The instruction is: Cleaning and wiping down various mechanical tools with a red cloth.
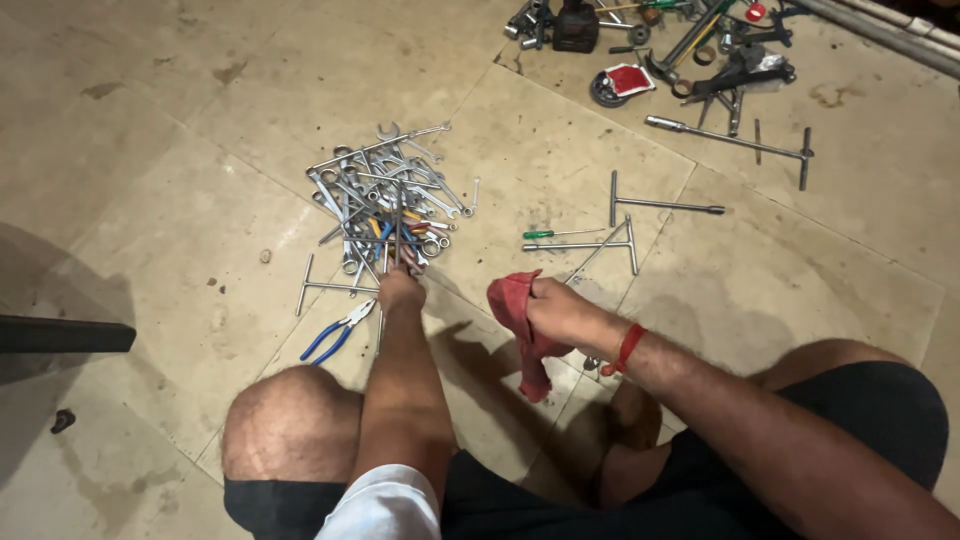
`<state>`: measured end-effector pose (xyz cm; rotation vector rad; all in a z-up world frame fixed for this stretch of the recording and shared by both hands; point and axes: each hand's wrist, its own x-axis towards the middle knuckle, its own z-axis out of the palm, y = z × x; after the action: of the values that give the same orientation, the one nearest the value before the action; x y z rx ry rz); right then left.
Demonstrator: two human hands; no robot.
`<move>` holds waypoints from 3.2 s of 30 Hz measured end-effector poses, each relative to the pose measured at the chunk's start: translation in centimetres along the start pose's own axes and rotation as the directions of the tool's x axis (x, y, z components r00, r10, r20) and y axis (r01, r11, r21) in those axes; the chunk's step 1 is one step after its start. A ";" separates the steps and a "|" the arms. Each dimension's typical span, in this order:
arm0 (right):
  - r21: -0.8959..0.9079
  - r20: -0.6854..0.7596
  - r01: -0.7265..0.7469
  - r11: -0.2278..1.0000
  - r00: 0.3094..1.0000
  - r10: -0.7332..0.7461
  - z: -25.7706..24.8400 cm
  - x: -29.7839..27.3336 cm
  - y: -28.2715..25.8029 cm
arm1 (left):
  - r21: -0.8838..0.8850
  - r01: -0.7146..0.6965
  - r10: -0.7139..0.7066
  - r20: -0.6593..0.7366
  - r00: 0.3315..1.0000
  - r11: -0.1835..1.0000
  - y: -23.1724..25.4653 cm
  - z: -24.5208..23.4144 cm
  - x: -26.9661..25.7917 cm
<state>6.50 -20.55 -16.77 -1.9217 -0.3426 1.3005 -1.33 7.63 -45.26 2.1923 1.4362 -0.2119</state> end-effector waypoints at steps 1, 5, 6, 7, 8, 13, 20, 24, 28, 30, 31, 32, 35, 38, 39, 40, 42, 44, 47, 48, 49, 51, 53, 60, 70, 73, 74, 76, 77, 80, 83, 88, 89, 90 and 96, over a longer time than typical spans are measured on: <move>0.045 0.037 0.028 0.999 0.999 -0.030 0.0 0.6 0.8 | -0.010 0.028 -0.028 0.020 0.999 1.000 0.6 -0.9 -0.7; 0.133 0.111 0.032 0.991 0.993 -0.047 0.4 -0.9 -0.4 | 0.016 0.027 -0.027 0.003 1.000 0.999 0.9 -0.7 -0.6; 0.136 0.103 0.028 0.990 0.994 -0.042 0.6 -0.8 0.1 | 0.017 0.020 -0.020 0.010 1.000 1.000 1.9 -2.0 -2.1; 0.161 0.125 0.046 0.986 0.990 -0.067 0.7 -0.7 0.5 | 0.132 -0.004 0.016 -0.087 0.996 0.991 2.8 -3.3 -3.6; 0.187 0.146 0.064 0.980 0.985 -0.092 0.9 -0.5 1.0 | 0.248 -0.018 0.064 -0.177 0.982 0.969 3.7 -4.6 -5.0; 0.345 0.174 0.189 0.919 0.950 -0.261 1.2 -2.4 0.2 | 0.416 -0.332 0.482 -0.335 0.810 0.847 5.0 -0.8 -3.6; 0.237 0.470 0.175 0.956 0.840 -0.270 0.2 -5.4 2.6 | -0.020 -0.557 0.549 0.210 0.809 0.830 11.8 3.5 -7.3; 0.262 0.637 0.095 0.960 0.731 -0.246 -1.8 -6.8 5.4 | 0.015 -0.578 0.542 0.326 0.774 0.816 13.5 8.3 -9.2; 0.249 0.646 -0.033 0.968 0.750 -0.141 -4.2 -7.8 5.6 | 0.132 -0.497 0.389 0.467 0.795 0.858 15.3 10.5 -11.4; 0.254 0.633 -0.050 0.966 0.764 -0.127 -4.9 -8.1 5.5 | 0.177 -0.503 0.370 0.484 0.793 0.846 15.9 11.2 -12.0; 0.197 0.629 0.016 0.980 0.765 -0.139 -5.0 -8.2 5.4 | 0.175 -0.475 0.350 0.471 0.810 0.863 16.1 11.3 -12.1; 0.137 0.626 0.082 0.987 0.765 -0.150 -5.2 -8.3 5.3 | 0.172 -0.446 0.329 0.458 0.826 0.878 16.4 11.4 -12.2; 0.061 0.649 0.186 0.981 0.739 -0.180 -5.4 -9.3 3.5 | 0.171 -0.387 0.281 0.438 0.854 0.906 16.9 11.2 -13.0; 0.011 0.668 0.227 0.974 0.723 -0.176 -5.9 -9.0 4.2 | 0.167 -0.322 0.233 0.405 0.884 0.932 17.1 10.3 -13.6; 0.013 0.670 0.232 0.973 0.720 -0.181 -6.1 -8.2 5.6 | 0.170 -0.319 0.231 0.400 0.887 0.932 16.8 11.0 -13.0; 0.046 0.684 0.239 0.970 0.700 -0.205 -6.2 -7.5 6.9 | 0.168 -0.295 0.213 0.382 0.899 0.941 16.5 11.6 -12.5; 0.075 0.698 0.256 0.964 0.677 -0.234 -6.3 -5.7 10.0 | 0.164 -0.269 0.198 0.352 0.915 0.949 15.9 14.0 -10.5; 0.404 0.729 0.021 0.915 0.597 -0.335 -6.1 -3.5 13.4 | -0.101 -0.336 0.351 0.248 0.903 0.936 15.1 17.3 -7.6; 0.510 0.717 -0.074 0.857 0.587 -0.376 -6.1 -4.0 9.8 | -0.498 -0.368 0.468 0.089 0.879 0.785 19.1 11.2 -10.2; 0.503 0.722 -0.061 0.862 0.577 -0.381 -6.5 -4.6 8.2 | -0.497 -0.375 0.466 0.069 0.882 0.783 20.9 9.1 -10.4; 0.543 0.692 -0.054 0.838 0.594 -0.410 -6.7 -5.3 6.5 | -0.716 -0.299 0.478 0.054 0.877 0.630 22.5 6.9 -10.7; 0.575 0.667 -0.036 0.817 0.599 -0.443 -7.4 -6.4 3.5 | -0.880 -0.219 0.486 0.015 0.874 0.422 25.3 1.2 -11.3; 0.719 0.509 0.073 0.691 0.622 -0.595 -8.3 -7.5 1.2 | -0.878 -0.309 0.525 -0.079 0.847 0.365 27.8 -5.4 -12.2; 0.785 -0.018 0.401 0.472 0.777 -0.629 -12.1 -6.3 0.2 | -0.904 -0.363 0.605 -0.162 0.780 0.226 26.5 -22.2 -15.2; 0.794 -0.278 0.520 0.316 0.771 -0.573 -6.3 -4.6 -7.7 | -0.848 -0.498 0.649 -0.279 0.708 0.178 21.6 -22.5 -24.9; 0.666 -0.382 0.684 0.298 0.656 -0.651 -4.2 -5.6 -9.7 | -0.625 -0.730 0.660 -0.427 0.617 0.278 21.8 -24.3 -27.1; 0.543 -0.468 0.812 0.213 0.503 -0.727 -3.6 -6.3 -10.4 | -0.470 -0.809 0.677 -0.468 0.568 0.354 21.9 -25.3 -27.9; 0.536 -0.459 0.811 0.232 0.511 -0.726 -3.7 -6.3 -10.6 | -0.344 -0.813 0.699 -0.417 0.581 0.470 21.9 -27.9 -29.5; 0.533 -0.442 0.806 0.256 0.524 -0.729 -3.7 -6.3 -10.8 | -0.205 -0.794 0.705 -0.371 0.604 0.573 21.9 -29.2 -30.3; 0.538 -0.457 0.787 0.301 0.573 -0.681 -4.1 -3.6 -9.5 | 0.017 -0.781 0.726 -0.381 0.572 0.624 20.8 -30.9 -30.0; 0.568 -0.470 0.759 0.318 0.617 -0.631 -4.1 -2.5 -8.9 | -0.165 -0.793 0.657 -0.476 0.585 0.586 19.8 -31.9 -28.3; 0.655 -0.362 0.717 0.238 0.574 -0.735 -3.7 -2.5 -8.7 | -0.707 -0.663 0.659 -0.379 0.649 0.246 19.7 -27.4 -19.8; 0.751 -0.268 0.635 0.183 0.546 -0.794 -3.2 -3.5 -9.0 | -0.831 -0.526 0.707 -0.263 0.657 0.179 19.7 -26.5 -18.9; 0.753 -0.260 0.631 0.188 0.547 -0.795 -3.0 -3.7 -9.3 | -0.832 -0.525 0.701 -0.267 0.662 0.179 20.0 -26.4 -19.2; 0.765 -0.345 0.599 0.236 0.690 -0.636 -3.3 -5.3 -10.5 | -0.992 0.122 0.828 0.098 0.552 0.037 20.0 -28.8 -22.4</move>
<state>9.07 -18.24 -5.05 -0.7249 -0.3486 0.6879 2.81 -2.73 -5.12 0.9520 0.0965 0.1153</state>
